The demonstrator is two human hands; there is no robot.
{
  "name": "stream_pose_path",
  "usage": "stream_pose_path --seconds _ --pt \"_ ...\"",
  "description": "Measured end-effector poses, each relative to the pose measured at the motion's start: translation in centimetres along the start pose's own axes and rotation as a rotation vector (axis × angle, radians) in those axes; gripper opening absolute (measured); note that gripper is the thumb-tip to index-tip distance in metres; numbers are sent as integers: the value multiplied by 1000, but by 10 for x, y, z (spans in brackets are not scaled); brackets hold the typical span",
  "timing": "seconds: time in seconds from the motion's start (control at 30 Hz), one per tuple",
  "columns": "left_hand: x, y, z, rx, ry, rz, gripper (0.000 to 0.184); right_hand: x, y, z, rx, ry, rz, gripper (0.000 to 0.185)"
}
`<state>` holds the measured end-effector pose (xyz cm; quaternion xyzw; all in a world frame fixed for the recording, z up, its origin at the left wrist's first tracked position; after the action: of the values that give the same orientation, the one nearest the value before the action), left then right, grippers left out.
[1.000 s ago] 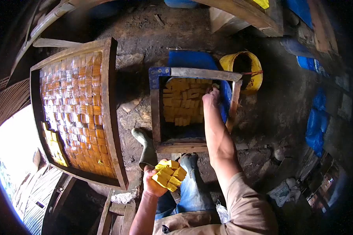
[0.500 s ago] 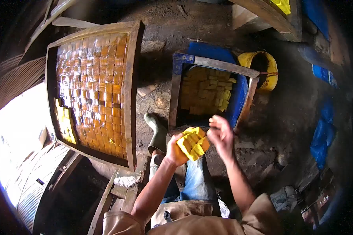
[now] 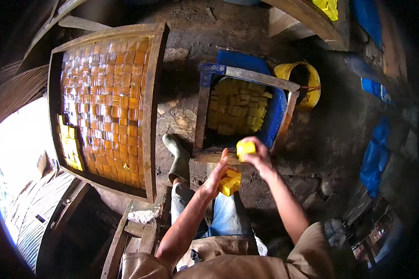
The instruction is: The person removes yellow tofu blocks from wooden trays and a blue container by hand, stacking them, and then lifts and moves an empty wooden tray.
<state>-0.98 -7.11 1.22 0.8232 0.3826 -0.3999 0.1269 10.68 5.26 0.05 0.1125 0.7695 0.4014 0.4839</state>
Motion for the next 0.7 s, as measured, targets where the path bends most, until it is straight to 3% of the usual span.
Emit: stream_pose_path --seconds 0.1,0.17,0.37,0.4,0.57,0.7 --pt "-13 0 12 -123 74 -88 74 57 -38 42 -563 -145 -13 38" --pt "-21 -4 10 -136 70 -104 70 85 -74 56 -787 -251 -217 48" --pt "-34 -14 16 -180 116 -165 60 114 -129 54 -1014 -280 -472 76" --pt "-36 -11 18 -205 119 -181 59 112 -124 55 -923 -76 -640 86" --pt "-36 -16 18 -325 163 -284 59 106 -136 101 -683 -103 -625 78" --pt "-35 -19 24 -325 156 -337 59 78 -77 83 -528 -160 -277 62"
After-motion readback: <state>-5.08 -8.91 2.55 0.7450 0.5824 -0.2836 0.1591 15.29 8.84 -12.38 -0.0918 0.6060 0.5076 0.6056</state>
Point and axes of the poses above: each hand's wrist, its own x-axis towards the middle knuckle, its own z-axis out of the back of the hand, y = z × x, the point moved 5 cm from there along x, towards the middle knuckle, and after that the axes turned 6 degrees about y, right-handed, at the moved point
